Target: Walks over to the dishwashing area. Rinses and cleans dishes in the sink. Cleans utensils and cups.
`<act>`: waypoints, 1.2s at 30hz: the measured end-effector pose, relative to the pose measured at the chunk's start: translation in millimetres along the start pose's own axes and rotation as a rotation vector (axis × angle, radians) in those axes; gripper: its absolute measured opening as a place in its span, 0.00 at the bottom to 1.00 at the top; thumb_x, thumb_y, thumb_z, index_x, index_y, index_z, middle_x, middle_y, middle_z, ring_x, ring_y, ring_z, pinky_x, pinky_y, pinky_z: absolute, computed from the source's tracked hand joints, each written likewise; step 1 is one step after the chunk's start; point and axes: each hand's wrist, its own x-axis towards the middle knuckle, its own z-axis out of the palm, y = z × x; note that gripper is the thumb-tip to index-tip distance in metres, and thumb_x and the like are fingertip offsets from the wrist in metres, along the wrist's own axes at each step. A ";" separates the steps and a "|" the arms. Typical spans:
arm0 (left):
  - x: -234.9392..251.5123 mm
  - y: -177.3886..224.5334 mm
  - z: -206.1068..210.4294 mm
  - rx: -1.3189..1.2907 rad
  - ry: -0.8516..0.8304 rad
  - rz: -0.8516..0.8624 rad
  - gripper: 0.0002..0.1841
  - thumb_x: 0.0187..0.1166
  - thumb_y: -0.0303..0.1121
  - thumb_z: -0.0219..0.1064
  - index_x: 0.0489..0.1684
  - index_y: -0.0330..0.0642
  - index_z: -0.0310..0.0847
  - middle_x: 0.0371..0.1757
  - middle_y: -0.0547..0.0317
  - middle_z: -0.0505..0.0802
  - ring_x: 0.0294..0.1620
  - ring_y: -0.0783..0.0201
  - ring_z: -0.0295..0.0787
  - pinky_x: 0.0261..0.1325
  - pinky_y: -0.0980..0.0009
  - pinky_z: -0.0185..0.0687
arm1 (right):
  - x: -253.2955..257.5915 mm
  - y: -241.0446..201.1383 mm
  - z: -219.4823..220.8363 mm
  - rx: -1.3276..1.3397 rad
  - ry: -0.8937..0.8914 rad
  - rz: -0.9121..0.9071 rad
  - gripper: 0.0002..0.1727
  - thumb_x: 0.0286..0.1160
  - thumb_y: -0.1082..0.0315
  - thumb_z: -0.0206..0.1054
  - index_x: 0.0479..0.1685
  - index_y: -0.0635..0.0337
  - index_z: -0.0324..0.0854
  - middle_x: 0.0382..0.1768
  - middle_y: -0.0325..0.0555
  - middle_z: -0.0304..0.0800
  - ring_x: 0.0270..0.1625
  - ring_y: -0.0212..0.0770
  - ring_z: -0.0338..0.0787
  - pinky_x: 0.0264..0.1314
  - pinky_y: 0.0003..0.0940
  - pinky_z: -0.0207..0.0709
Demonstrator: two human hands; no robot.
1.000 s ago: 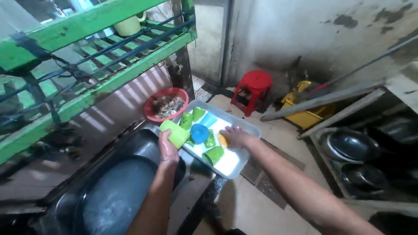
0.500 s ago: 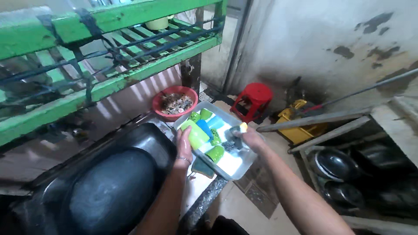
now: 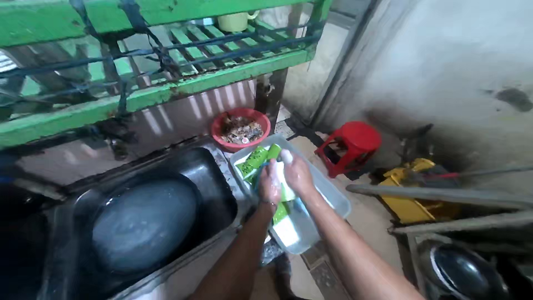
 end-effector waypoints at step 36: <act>-9.4 -14.0 9.6 -0.387 0.302 0.065 0.26 0.92 0.50 0.55 0.77 0.41 0.75 0.60 0.47 0.91 0.57 0.60 0.90 0.62 0.58 0.87 | 2.5 42.7 -42.6 -0.074 -0.209 -0.671 0.25 0.88 0.54 0.60 0.78 0.53 0.78 0.70 0.59 0.84 0.72 0.62 0.84 0.68 0.65 0.79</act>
